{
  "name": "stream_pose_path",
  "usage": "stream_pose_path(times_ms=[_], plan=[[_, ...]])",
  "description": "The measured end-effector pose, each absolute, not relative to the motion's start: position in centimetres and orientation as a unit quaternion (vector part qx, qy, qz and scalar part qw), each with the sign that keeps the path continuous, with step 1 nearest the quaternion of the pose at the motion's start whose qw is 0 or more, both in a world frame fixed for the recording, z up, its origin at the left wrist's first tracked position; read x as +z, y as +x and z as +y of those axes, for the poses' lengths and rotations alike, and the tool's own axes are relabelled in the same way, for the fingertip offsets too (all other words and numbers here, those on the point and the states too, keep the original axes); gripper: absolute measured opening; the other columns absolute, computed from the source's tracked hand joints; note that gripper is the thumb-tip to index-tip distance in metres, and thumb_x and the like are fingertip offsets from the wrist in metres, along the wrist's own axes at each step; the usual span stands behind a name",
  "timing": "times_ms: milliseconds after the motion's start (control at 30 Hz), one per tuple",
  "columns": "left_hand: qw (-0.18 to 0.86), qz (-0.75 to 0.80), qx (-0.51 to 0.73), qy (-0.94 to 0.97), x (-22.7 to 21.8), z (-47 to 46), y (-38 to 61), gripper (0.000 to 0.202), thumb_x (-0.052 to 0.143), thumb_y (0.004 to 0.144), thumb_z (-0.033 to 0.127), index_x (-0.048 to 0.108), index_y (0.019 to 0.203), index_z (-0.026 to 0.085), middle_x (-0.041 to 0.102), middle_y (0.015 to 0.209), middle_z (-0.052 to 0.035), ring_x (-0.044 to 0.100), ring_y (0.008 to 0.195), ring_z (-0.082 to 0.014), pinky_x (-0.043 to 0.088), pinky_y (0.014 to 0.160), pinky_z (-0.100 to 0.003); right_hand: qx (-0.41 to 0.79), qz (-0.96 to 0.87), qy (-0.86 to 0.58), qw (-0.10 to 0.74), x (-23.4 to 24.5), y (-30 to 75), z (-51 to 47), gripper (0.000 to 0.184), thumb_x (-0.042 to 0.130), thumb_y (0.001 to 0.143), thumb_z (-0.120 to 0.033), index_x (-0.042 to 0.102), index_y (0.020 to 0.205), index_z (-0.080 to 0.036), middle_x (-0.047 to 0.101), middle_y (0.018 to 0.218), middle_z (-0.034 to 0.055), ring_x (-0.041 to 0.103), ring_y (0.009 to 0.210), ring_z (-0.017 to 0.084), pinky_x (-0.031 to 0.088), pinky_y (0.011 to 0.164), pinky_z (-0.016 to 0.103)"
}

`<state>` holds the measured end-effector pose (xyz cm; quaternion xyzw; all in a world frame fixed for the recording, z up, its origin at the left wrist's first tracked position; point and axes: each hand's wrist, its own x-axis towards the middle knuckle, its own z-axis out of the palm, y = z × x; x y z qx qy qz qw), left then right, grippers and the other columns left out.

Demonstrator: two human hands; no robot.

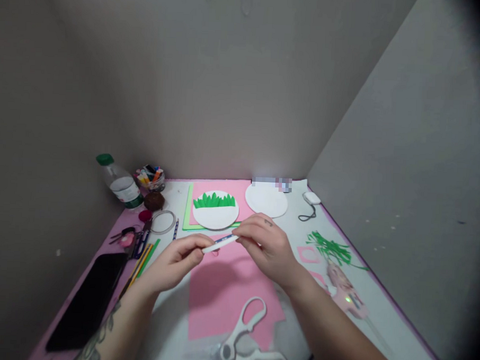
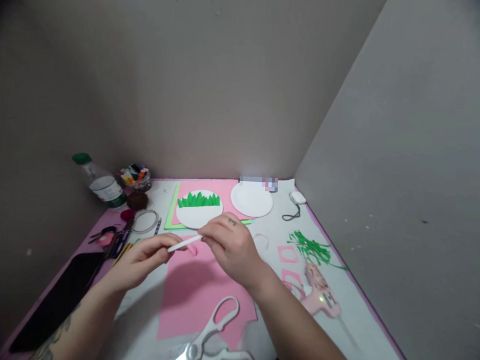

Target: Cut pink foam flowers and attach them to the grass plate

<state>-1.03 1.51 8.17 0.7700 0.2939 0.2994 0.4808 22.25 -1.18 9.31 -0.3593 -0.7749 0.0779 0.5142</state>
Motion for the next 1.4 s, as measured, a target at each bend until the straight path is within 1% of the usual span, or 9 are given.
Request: stream_pose_path(times_ms=[233, 433, 700, 833, 967, 1067, 1167, 1233, 1400], plan=[[0.407, 0.326, 0.296, 0.800, 9.1, 1.1, -0.3, 0.022, 0.047, 0.091, 0.026, 0.066, 0.086, 0.016, 0.063, 0.079, -0.0042, 0.058, 0.074, -0.0138, 0.044, 0.069, -0.023, 0.015, -0.784, -0.363, 0.504, 9.3, 21.5, -1.6, 0.020, 0.057, 0.085, -0.010, 0.066, 0.099, -0.022, 0.063, 0.093, 0.0079, 0.058, 0.087, 0.019, 0.051, 0.075, 0.035], [0.380, 0.350, 0.290, 0.806, 9.5, 0.8, -0.2, 0.026, 0.043, 0.092, 0.027, 0.066, 0.088, 0.016, 0.064, 0.077, -0.0047, 0.059, 0.073, -0.0150, 0.045, 0.067, -0.024, 0.018, -0.803, -0.347, 0.484, 9.3, 21.3, -1.9, 0.019, 0.053, 0.085, -0.006, 0.064, 0.086, -0.021, 0.064, 0.081, 0.0049, 0.058, 0.078, 0.017, 0.049, 0.071, 0.032], [0.310, 0.383, 0.307, 0.814, 9.7, 0.6, 0.0, 0.026, 0.041, 0.092, 0.027, 0.064, 0.086, 0.016, 0.064, 0.072, -0.0038, 0.059, 0.069, -0.0151, 0.044, 0.065, -0.024, 0.155, -0.774, -0.370, 0.490, 8.3, 20.8, -1.5, 0.014, 0.052, 0.085, -0.010, 0.053, 0.076, -0.020, 0.055, 0.069, 0.0002, 0.051, 0.066, 0.014, 0.044, 0.061, 0.026], [0.295, 0.381, 0.300, 0.823, 9.6, 0.7, -0.2, 0.028, 0.038, 0.094, 0.026, 0.063, 0.087, 0.016, 0.063, 0.070, -0.0023, 0.059, 0.068, -0.0139, 0.044, 0.065, -0.023, 0.246, -0.739, -0.421, 0.464, 8.6, 20.9, -1.7, 0.013, 0.057, 0.081, -0.013, 0.059, 0.091, -0.020, 0.059, 0.076, 0.0003, 0.050, 0.063, 0.012, 0.043, 0.059, 0.024], [0.184, 0.428, 0.388, 0.795, 8.5, 0.4, 0.0, 0.019, 0.044, 0.092, 0.022, 0.060, 0.102, 0.017, 0.066, 0.090, -0.0058, 0.059, 0.075, -0.0142, 0.046, 0.066, -0.024, 0.388, -0.659, -0.485, 0.424, 9.0, 20.4, -1.8, 0.008, 0.057, 0.079, -0.016, 0.064, 0.082, -0.019, 0.062, 0.070, -0.0011, 0.054, 0.060, 0.011, 0.042, 0.056, 0.023], [0.050, 0.421, 0.438, 0.793, 7.5, -0.2, 0.9, 0.017, 0.053, 0.087, 0.020, 0.058, 0.102, 0.017, 0.065, 0.099, -0.0097, 0.059, 0.088, -0.0189, 0.046, 0.075, -0.030, 0.478, -0.539, -0.502, 0.479, 8.7, 19.7, -1.6, 0.009, 0.063, 0.076, -0.026, 0.060, 0.077, -0.017, 0.057, 0.061, -0.0030, 0.053, 0.053, 0.011, 0.043, 0.050, 0.022], [0.033, 0.357, 0.316, 0.878, 7.1, -0.9, 2.0, 0.019, 0.055, 0.085, 0.022, 0.060, 0.103, 0.019, 0.069, 0.095, -0.0075, 0.057, 0.101, -0.0252, 0.037, 0.096, -0.047, 0.535, -0.459, -0.471, 0.530, 8.2, 19.1, -1.4, 0.020, 0.068, 0.072, -0.032, 0.056, 0.078, -0.018, 0.054, 0.055, -0.0051, 0.052, 0.047, 0.010, 0.044, 0.045, 0.022], [0.043, 0.357, 0.273, 0.892, 7.0, -1.1, 2.5, 0.018, 0.049, 0.087, 0.018, 0.059, 0.102, 0.019, 0.069, 0.087, -0.0058, 0.059, 0.095, -0.0243, 0.034, 0.097, -0.052, 0.548, -0.437, -0.454, 0.551, 8.0, 19.0, -1.3, 0.023, 0.069, 0.071, -0.034, 0.056, 0.080, -0.017, 0.056, 0.055, -0.0044, 0.054, 0.048, 0.010, 0.046, 0.046, 0.022], [0.045, 0.356, 0.288, 0.888, 6.7, -0.8, 2.5, 0.018, 0.043, 0.090, 0.014, 0.060, 0.095, 0.016, 0.065, 0.075, -0.0056, 0.057, 0.072, -0.0188, 0.043, 0.070, -0.033, 0.524, -0.439, -0.443, 0.580, 7.8, 19.1, -1.2, 0.031, 0.069, 0.071, -0.035, 0.064, 0.095, -0.016, 0.062, 0.063, -0.0007, 0.059, 0.055, 0.012, 0.053, 0.054, 0.027]])
